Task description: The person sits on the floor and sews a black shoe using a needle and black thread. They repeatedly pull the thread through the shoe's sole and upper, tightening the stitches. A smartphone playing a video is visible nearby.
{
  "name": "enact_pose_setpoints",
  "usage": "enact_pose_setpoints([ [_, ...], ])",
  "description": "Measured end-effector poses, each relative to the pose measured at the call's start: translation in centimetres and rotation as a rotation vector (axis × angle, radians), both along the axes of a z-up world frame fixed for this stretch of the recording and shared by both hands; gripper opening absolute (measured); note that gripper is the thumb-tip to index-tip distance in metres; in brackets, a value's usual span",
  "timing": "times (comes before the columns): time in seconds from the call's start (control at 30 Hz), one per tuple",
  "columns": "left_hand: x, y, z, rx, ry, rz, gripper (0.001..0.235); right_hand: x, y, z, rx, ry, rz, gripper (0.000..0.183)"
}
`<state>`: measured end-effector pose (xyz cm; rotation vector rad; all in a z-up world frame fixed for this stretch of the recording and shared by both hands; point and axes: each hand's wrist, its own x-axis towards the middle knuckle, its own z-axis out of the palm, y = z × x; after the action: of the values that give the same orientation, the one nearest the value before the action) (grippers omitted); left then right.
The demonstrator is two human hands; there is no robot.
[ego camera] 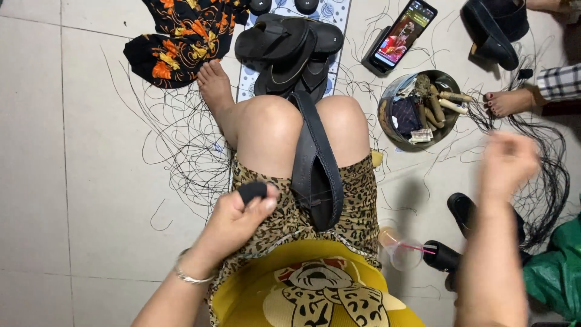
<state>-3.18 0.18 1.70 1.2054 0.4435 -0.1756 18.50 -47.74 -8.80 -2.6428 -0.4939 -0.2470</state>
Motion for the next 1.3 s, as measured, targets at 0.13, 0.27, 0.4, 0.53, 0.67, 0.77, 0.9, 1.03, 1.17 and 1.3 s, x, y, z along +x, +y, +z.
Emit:
enact_pose_setpoints([
  [0.13, -1.2, 2.1, 0.1, 0.479, 0.428, -0.818, 0.031, 2.5, -12.0, -2.6, -0.244, 0.068, -0.343, 0.018],
  [0.27, -0.2, 1.6, 0.9, 0.402, 0.267, -0.722, 0.012, 0.9, -7.4, -1.5, -0.099, 0.136, -0.269, 0.024],
  [0.4, 0.2, 1.6, 1.1, 0.438, 0.077, -0.561, 0.023, -1.3, 4.9, 4.1, 0.110, 0.583, -0.458, 0.025],
  [0.53, 0.1, 1.9, 1.0, 0.395, 0.265, -0.548, 0.038, -7.2, 14.8, 8.0, 0.109, 0.766, 0.045, 0.042],
  [0.67, -0.5, 2.6, 1.6, 0.421, 0.301, -0.490, 0.040, -9.4, 14.7, 5.9, 0.078, 0.650, 0.330, 0.026],
  [0.77, -1.0, 4.3, 1.7, 0.556, 0.390, -0.744, 0.021, -0.6, -1.3, 0.5, -0.075, 0.518, -0.419, 0.010],
  [0.9, -3.4, 4.2, -1.2, 0.509, 0.326, -0.728, 0.053, 2.9, -20.0, 0.7, 0.492, 0.529, -0.831, 0.006],
  [1.03, -1.2, 0.8, -2.0, -0.403, -0.198, -0.082, 0.023, 1.7, -9.8, 3.8, 0.117, 0.371, -0.567, 0.027],
  [1.17, 2.2, -2.0, -4.6, -0.837, -0.310, 0.262, 0.034, -9.3, 16.3, 9.6, 0.246, 0.628, 0.088, 0.017],
  [1.3, 3.6, 5.0, -3.0, -0.837, -0.202, 0.448, 0.041, -10.1, 19.8, 11.6, 0.129, 1.026, 0.462, 0.023],
])
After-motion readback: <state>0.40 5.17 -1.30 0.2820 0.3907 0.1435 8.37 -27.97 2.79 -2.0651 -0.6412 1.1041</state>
